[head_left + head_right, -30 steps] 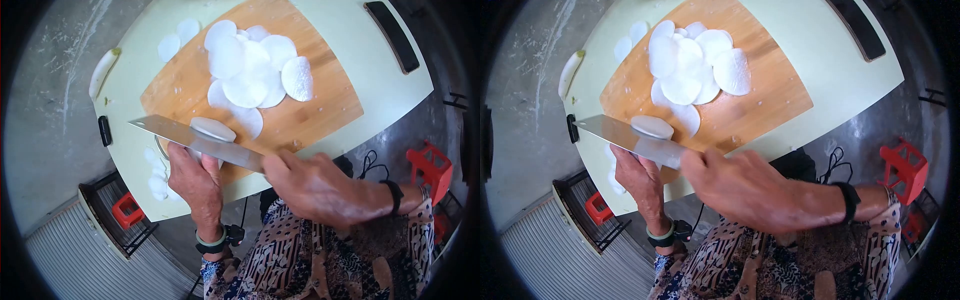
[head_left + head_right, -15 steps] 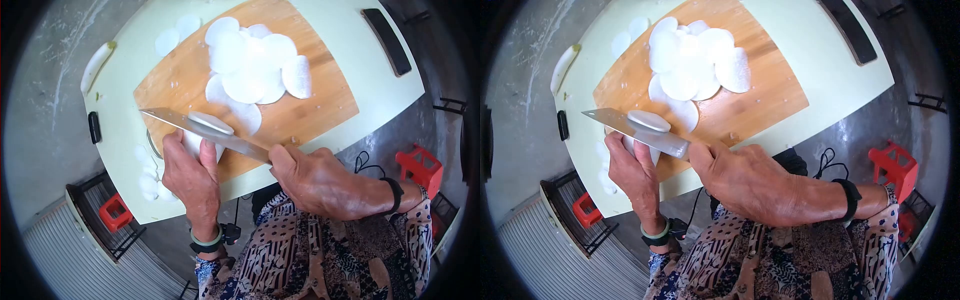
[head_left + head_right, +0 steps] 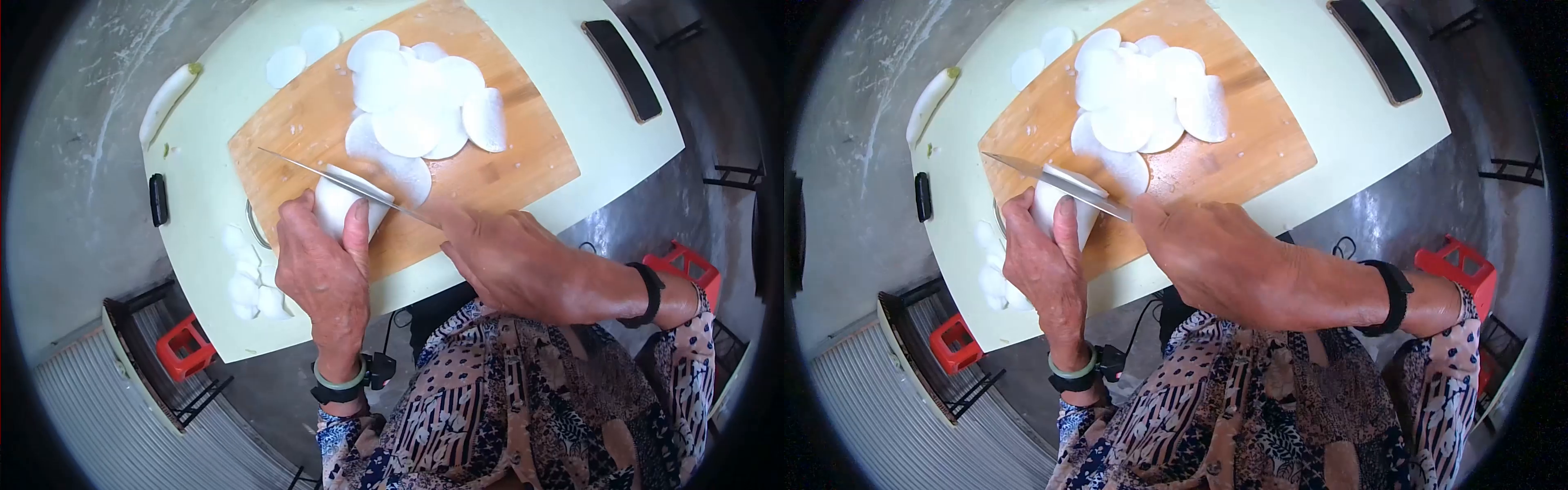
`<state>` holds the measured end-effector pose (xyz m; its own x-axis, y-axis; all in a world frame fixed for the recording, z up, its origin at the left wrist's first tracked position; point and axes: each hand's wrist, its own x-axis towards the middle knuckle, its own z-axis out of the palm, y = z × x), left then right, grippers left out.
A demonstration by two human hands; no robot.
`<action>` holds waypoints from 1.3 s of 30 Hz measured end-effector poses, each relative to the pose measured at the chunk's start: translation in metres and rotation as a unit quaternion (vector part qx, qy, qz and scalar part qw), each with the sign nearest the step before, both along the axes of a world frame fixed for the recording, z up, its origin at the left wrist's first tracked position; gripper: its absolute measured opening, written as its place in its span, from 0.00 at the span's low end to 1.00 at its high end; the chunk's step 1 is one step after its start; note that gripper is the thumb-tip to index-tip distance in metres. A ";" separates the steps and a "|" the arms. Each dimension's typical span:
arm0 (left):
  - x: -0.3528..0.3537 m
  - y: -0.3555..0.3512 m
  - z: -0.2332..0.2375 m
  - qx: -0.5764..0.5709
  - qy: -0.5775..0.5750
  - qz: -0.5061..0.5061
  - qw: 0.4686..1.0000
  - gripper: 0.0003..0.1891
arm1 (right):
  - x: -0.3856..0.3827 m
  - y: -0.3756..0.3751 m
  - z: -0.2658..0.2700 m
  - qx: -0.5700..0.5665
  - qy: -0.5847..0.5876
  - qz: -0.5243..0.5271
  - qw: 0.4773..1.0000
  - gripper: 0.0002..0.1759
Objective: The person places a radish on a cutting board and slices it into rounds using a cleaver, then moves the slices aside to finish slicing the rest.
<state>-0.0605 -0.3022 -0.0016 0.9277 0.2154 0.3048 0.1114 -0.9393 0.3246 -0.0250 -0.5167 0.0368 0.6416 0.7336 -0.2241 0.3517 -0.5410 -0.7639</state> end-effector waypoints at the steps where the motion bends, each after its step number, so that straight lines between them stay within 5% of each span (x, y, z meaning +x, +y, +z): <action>1: -0.001 0.000 0.001 -0.008 0.012 0.000 1.000 0.24 | -0.003 0.001 0.000 -0.021 -0.007 -0.003 1.000 0.24; 5: 0.000 0.001 0.000 -0.021 0.029 0.001 0.999 0.25 | 0.004 0.006 -0.007 0.028 -0.135 0.026 0.990 0.23; 8: -0.002 -0.009 -0.004 0.028 -0.014 -0.019 0.999 0.25 | 0.029 0.025 -0.031 0.219 -0.180 0.044 0.958 0.23; 10: -0.004 -0.010 -0.006 0.034 -0.037 -0.024 0.998 0.25 | 0.035 0.027 -0.027 0.126 -0.211 0.071 0.967 0.22; 14: 0.000 0.003 -0.011 0.004 -0.036 -0.019 0.999 0.25 | 0.025 0.014 -0.019 0.116 -0.201 0.054 0.971 0.17; 16: 0.001 0.009 -0.009 0.001 -0.026 -0.011 1.000 0.25 | 0.025 0.008 -0.006 -0.006 -0.013 0.010 1.000 0.13; 17: 0.003 0.011 -0.008 -0.005 -0.012 -0.007 1.000 0.24 | 0.023 0.001 -0.001 -0.013 -0.008 -0.008 1.000 0.12; 20: 0.002 0.011 0.001 0.027 0.025 -0.006 0.999 0.24 | 0.010 -0.012 -0.019 0.018 -0.144 -0.061 0.987 0.12; 24: -0.002 0.005 0.004 -0.045 0.036 0.011 0.998 0.23 | -0.006 -0.026 -0.008 0.049 -0.114 -0.085 0.989 0.12; 26: -0.005 0.005 -0.001 -0.014 -0.009 -0.018 1.000 0.25 | -0.021 -0.031 0.006 0.012 -0.008 -0.082 0.997 0.13; 34: -0.009 0.009 -0.008 -0.007 0.008 0.012 1.000 0.26 | -0.046 -0.034 0.003 0.063 -0.139 0.001 0.988 0.12; 39: -0.010 0.009 -0.010 0.005 0.010 0.018 1.000 0.24 | -0.048 -0.034 -0.002 0.054 -0.097 -0.011 0.994 0.13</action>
